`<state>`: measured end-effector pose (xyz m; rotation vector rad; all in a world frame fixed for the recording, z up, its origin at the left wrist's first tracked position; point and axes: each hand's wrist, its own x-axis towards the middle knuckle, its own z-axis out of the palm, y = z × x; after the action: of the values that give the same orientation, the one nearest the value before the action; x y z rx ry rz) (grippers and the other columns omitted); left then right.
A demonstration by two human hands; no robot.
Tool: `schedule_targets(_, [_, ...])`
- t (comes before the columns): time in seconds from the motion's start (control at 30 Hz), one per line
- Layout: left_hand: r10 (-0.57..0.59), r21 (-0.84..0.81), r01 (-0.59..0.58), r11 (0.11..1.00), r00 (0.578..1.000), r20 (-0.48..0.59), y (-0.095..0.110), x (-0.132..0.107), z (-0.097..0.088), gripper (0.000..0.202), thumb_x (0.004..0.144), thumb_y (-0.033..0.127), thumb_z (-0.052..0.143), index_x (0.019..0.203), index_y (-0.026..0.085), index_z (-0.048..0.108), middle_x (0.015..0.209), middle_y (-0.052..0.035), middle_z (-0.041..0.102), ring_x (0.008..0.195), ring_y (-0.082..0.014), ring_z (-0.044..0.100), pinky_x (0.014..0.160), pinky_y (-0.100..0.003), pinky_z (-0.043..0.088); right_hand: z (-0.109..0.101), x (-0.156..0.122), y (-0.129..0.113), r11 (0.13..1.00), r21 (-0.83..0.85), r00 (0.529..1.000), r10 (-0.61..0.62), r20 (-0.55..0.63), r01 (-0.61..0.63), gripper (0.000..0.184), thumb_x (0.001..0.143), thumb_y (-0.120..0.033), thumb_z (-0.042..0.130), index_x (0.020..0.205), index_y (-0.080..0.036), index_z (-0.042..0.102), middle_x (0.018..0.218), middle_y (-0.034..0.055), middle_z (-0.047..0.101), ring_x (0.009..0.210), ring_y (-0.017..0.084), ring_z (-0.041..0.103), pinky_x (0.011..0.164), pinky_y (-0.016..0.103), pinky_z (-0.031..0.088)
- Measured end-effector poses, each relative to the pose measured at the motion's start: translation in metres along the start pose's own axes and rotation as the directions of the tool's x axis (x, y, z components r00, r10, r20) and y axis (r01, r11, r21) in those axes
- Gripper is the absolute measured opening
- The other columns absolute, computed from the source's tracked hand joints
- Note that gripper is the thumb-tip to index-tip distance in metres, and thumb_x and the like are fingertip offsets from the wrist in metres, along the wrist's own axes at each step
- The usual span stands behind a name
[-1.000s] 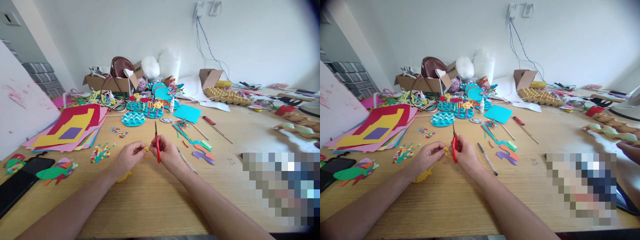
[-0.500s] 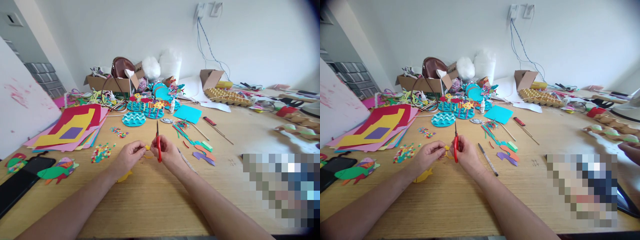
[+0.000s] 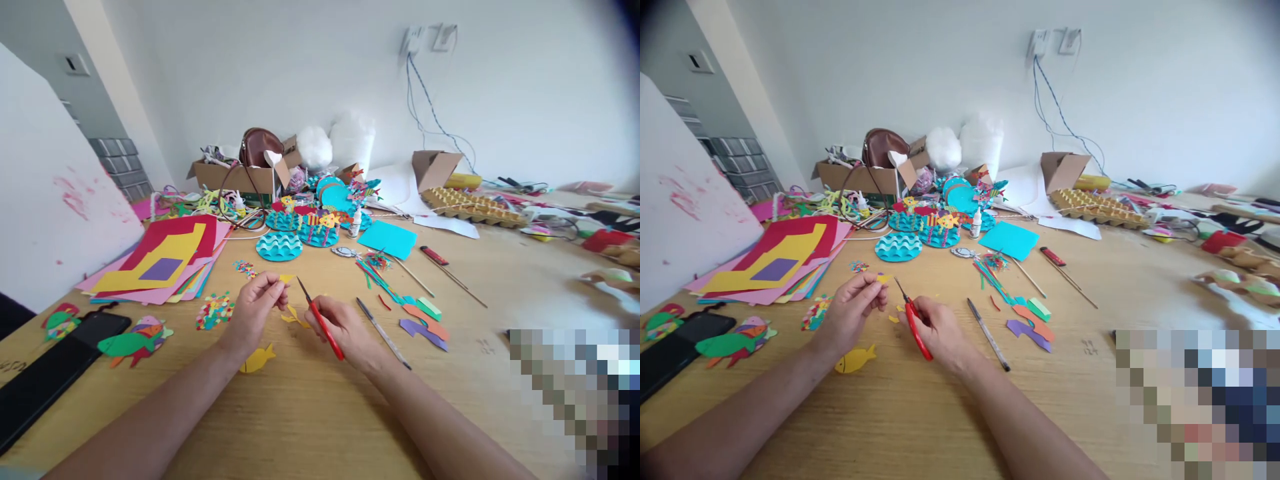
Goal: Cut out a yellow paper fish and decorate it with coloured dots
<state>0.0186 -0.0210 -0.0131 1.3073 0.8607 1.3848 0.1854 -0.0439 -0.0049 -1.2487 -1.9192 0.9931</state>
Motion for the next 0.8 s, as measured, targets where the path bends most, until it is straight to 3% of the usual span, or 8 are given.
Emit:
schedule_targets(0.43, [-0.009, 0.093, -0.002, 0.996, 0.994, 0.111, 0.0021, -0.005, 0.0044, 0.014, 0.082, 0.025, 0.05, 0.072, 0.016, 0.053, 0.065, 0.0029, 0.053, 0.062, -0.0094, 0.049, 0.06, -0.022, 0.04, 0.0043, -0.0014, -0.0044, 0.971, -0.24, 0.999, -0.031, -0.018, 0.026, 0.025, 0.084, -0.033, 0.042, 0.064, -0.018, 0.041, 0.056, -0.004, 0.043, 0.052, 0.009, 0.036, 0.048, 0.021, 0.024])
schedule_targets(0.8, [-0.054, 0.096, 0.043, 0.994, 0.992, 0.115, 0.0009, -0.0062, 0.0079, 0.015, 0.081, 0.027, 0.05, 0.07, 0.016, 0.051, 0.064, 0.0023, 0.051, 0.061, -0.0102, 0.048, 0.059, -0.022, 0.04, 0.0042, -0.0012, 0.0001, 0.924, -0.38, 0.994, -0.085, -0.068, 0.053, 0.022, 0.084, -0.027, 0.041, 0.064, -0.017, 0.044, 0.055, -0.0012, 0.051, 0.048, 0.008, 0.038, 0.046, 0.021, 0.022])
